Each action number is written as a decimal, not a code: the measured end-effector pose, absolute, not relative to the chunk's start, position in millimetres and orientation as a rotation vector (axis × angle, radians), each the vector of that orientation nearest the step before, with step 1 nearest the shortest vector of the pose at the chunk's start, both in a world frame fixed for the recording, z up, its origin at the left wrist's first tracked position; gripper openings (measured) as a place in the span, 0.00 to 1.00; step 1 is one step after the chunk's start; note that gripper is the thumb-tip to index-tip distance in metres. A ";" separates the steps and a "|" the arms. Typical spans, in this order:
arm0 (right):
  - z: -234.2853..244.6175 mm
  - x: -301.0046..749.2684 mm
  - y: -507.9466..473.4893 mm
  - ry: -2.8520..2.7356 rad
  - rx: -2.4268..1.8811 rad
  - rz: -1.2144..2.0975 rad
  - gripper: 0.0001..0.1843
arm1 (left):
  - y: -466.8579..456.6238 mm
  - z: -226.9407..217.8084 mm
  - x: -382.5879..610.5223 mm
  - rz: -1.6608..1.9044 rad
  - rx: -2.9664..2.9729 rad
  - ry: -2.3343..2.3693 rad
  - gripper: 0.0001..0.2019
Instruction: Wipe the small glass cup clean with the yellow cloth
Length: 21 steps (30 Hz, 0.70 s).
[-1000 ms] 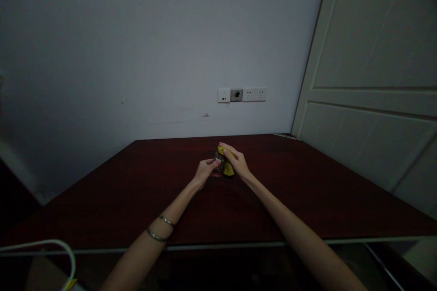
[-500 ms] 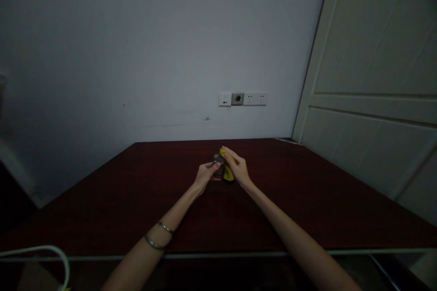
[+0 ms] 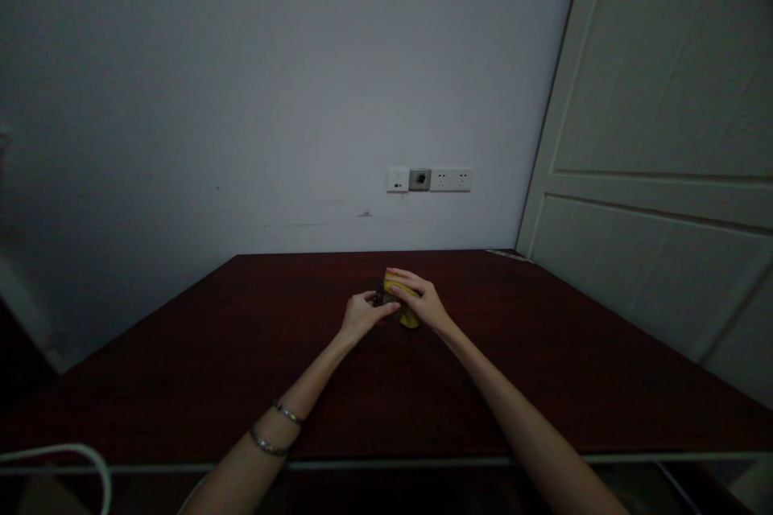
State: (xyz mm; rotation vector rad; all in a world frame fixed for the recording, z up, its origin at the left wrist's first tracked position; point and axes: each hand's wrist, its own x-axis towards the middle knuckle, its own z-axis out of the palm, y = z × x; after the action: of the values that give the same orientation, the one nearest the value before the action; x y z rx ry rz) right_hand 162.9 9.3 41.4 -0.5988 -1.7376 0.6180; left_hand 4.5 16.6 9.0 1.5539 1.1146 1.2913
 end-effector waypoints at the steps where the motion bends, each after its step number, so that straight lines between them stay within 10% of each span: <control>1: 42.4 164.2 8.3 -1.802 -0.571 0.602 0.13 | 17.0 8.9 3.7 1.294 1.606 1.150 0.21; 13: 36.0 160.1 15.6 -1.658 -0.702 0.636 0.16 | 15.6 11.6 2.3 1.203 1.672 1.204 0.25; 21: 33.5 167.2 17.6 -1.711 -0.581 0.932 0.35 | 7.7 22.9 4.0 1.192 1.285 1.019 0.25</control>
State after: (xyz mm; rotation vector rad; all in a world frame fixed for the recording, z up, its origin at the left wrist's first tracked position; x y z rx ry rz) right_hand 167.2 17.6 33.5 -0.5811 -1.7108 0.9321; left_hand 4.0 7.7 22.9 1.2852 1.0187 1.1921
